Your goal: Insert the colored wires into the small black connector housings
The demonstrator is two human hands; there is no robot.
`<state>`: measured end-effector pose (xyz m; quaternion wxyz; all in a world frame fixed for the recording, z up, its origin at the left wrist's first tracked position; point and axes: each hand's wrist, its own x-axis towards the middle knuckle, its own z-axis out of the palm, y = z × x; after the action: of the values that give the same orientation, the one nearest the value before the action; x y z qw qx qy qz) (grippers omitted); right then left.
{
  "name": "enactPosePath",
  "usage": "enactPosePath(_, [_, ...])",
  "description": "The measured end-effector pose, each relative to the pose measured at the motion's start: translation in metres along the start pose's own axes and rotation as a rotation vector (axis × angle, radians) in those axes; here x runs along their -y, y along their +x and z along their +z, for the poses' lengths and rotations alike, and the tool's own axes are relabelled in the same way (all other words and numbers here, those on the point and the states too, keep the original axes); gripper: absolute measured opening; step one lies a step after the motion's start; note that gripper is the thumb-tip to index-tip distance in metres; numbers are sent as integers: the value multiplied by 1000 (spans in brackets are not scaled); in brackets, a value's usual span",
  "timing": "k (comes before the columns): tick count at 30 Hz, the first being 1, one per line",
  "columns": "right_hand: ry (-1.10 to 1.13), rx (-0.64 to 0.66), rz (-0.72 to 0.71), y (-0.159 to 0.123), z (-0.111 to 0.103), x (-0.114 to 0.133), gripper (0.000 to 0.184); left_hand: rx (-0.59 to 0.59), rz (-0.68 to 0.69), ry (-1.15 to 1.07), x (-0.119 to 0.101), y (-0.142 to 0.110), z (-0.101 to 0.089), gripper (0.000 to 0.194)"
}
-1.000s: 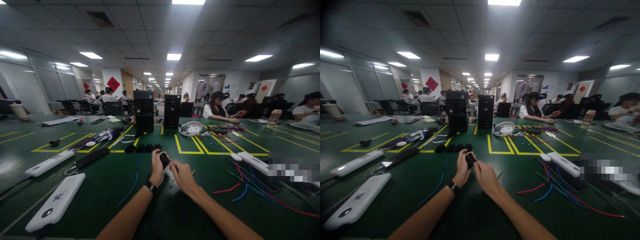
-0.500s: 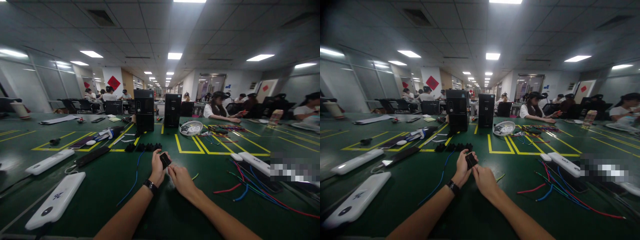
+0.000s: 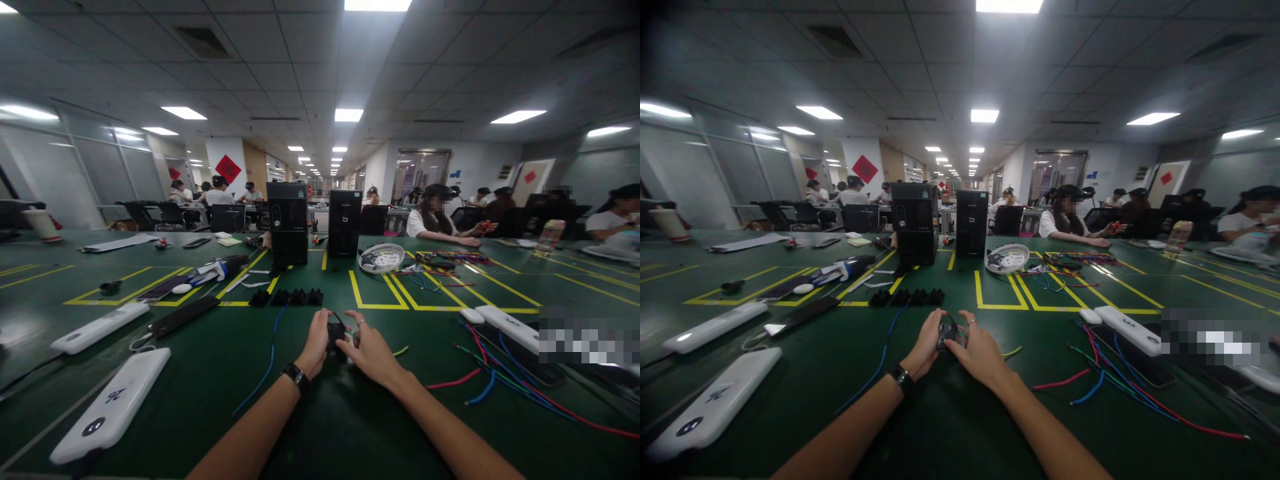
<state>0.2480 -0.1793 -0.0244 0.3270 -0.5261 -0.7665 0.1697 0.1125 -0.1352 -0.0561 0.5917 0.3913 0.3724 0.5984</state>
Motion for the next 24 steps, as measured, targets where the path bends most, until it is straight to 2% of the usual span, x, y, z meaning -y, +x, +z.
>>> enactPosePath(2, [38, 72, -26, 0, -2, -2, 67, -31, 37, 68, 1, 0, 0, 35])
enactPosePath(4, [39, 104, -45, 3, -3, -3, 64, -56, 55, 128, -1, 0, -1, 38])
enactPosePath(10, [-89, 134, -116, 22, -7, -6, 56, 31, 68, 288, -11, 3, -5, 44])
enactPosePath(12, [-182, 150, -129, 34, -9, -13, 56, -9, 151, 460, -16, 6, -7, 42])
enactPosePath(15, [-326, 133, -46, 56, -13, -30, 54, -93, 371, 802, -29, 7, -14, 38])
enactPosePath(17, [-406, 157, 47, 74, -14, -43, 55, -64, 489, 1065, -42, 0, -24, 36])
enactPosePath(19, [-451, 209, 107, 94, -13, -54, 56, 14, 528, 1337, -56, -10, -38, 33])
enactPosePath(22, [-445, 252, 118, 123, -8, -62, 55, 109, 456, 1651, -71, -26, -67, 37])
enactPosePath(24, [-417, 257, 112, 138, -2, -62, 55, 154, 375, 1734, -75, -33, -88, 43])
